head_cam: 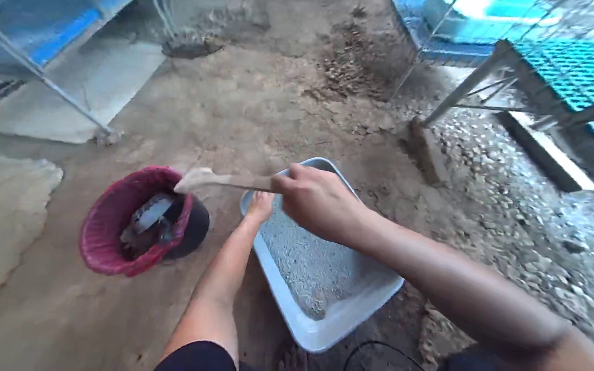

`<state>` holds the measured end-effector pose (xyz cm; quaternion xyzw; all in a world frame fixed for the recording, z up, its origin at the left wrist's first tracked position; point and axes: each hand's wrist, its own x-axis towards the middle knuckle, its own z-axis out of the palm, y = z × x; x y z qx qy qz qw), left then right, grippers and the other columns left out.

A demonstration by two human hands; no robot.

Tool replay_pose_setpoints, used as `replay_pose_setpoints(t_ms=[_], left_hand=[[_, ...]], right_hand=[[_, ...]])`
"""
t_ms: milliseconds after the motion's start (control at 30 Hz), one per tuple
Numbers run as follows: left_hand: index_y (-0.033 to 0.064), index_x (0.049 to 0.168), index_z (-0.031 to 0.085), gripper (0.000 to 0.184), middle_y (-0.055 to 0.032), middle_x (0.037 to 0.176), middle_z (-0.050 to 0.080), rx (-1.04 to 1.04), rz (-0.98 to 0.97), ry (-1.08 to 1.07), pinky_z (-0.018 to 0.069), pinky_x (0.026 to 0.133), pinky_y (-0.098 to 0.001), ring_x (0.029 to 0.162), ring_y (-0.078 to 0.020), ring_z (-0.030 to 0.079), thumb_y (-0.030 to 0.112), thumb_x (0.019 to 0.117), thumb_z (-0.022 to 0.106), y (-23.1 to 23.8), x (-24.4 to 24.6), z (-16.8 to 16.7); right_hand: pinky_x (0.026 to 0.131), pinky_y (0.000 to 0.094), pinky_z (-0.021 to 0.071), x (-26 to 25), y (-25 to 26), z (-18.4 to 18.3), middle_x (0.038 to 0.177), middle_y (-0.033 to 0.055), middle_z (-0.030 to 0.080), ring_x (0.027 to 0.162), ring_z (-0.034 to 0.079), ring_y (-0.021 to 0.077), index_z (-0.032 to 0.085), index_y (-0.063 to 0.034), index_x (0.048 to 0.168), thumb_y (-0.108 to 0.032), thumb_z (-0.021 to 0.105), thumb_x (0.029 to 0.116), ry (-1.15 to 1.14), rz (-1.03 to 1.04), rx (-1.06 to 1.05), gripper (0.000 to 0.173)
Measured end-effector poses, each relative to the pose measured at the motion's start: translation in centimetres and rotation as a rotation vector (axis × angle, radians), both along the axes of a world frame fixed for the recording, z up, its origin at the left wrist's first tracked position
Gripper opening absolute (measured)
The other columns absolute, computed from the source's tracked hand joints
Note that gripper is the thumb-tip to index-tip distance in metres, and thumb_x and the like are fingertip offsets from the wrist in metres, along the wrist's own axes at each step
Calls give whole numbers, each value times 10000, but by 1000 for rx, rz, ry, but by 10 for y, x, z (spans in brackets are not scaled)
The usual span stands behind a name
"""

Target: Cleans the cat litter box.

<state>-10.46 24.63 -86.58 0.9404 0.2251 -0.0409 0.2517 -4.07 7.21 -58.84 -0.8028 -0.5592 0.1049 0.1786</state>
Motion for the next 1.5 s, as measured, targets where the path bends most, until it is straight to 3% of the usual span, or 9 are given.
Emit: replay_pose_setpoints(t_ms=[100, 200, 433, 733, 1033, 1133, 1267, 1367, 1500], left_hand=[[64, 1593, 342, 602, -270, 1658, 228, -37, 30, 222, 154, 1252, -590, 1556, -425, 177, 69, 1011, 492, 17, 27, -5], [82, 1628, 258, 650, -286, 1648, 242, -82, 129, 287, 106, 1234, -655, 1546, -451, 188, 147, 1036, 518, 33, 35, -18], [-36, 1203, 672, 447, -281, 1234, 656, -164, 182, 329, 450, 1015, -637, 1205, -436, 614, 369, 1017, 637, 58, 22, 6], [-69, 1203, 659, 357, -306, 1209, 646, -271, 516, 4, 444, 1021, -605, 1168, -430, 611, 175, 953, 731, 86, -5, 88], [-114, 1318, 525, 398, -292, 1246, 595, -833, 864, -273, 489, 969, -506, 1116, -342, 598, 146, 1030, 612, -55, -71, 62], [-84, 1333, 480, 383, -196, 1038, 611, -1071, 888, 31, 543, 716, -355, 794, -201, 614, 201, 1080, 528, -133, -114, 19], [-15, 1484, 384, 436, -222, 1342, 587, -1452, 332, 587, 500, 967, -451, 1128, -287, 619, 193, 1101, 400, -200, -161, 8], [-8, 1385, 607, 451, -197, 1346, 651, -996, -477, 298, 465, 1100, -487, 1273, -309, 613, 118, 960, 689, -201, -142, 17], [12, 1514, 467, 799, -308, 1541, 423, -194, -191, -148, 269, 1175, -659, 1467, -485, 348, 214, 820, 807, -110, -54, 4]], right_hand=[[787, 535, 555, 24, -105, -2, 1084, 142, 720, 913, 700, 293, 673, -120, 1348, -173, 530, 1003, 199, -367, 39, 378], [658, 282, 519, 28, -190, -42, 929, 11, 677, 704, 597, 60, 543, -18, 1394, -145, 516, 885, 732, -601, 43, 526], [408, 172, 312, -27, -258, -148, 609, -59, 476, 439, 387, 6, 602, 5, 1137, 10, 412, 912, 1153, -1183, 135, 295], [991, 570, 481, -3, -240, -159, 1193, 242, 689, 1094, 662, 365, 690, 9, 1271, -171, 621, 1019, 686, -889, -313, 318], [528, 284, 499, 5, -229, -163, 893, 118, 657, 567, 562, 117, 459, -46, 1507, -13, 750, 887, 1130, -1037, 21, 685], [499, 300, 482, 10, -227, -166, 881, 126, 656, 535, 538, 128, 481, -19, 1486, 49, 730, 824, 1084, -972, -49, 710], [869, 542, 555, 9, -222, -167, 1132, 240, 695, 955, 693, 360, 568, -33, 1436, -154, 698, 948, 710, -814, -536, 519], [1022, 652, 469, -14, -215, -151, 1432, 281, 550, 1289, 564, 476, 508, -70, 1492, -127, 565, 1009, 496, -759, -902, 489], [955, 618, 521, -55, -222, -145, 1430, 311, 527, 1223, 600, 493, 464, -105, 1534, -73, 520, 1021, 467, -771, -983, 517]])
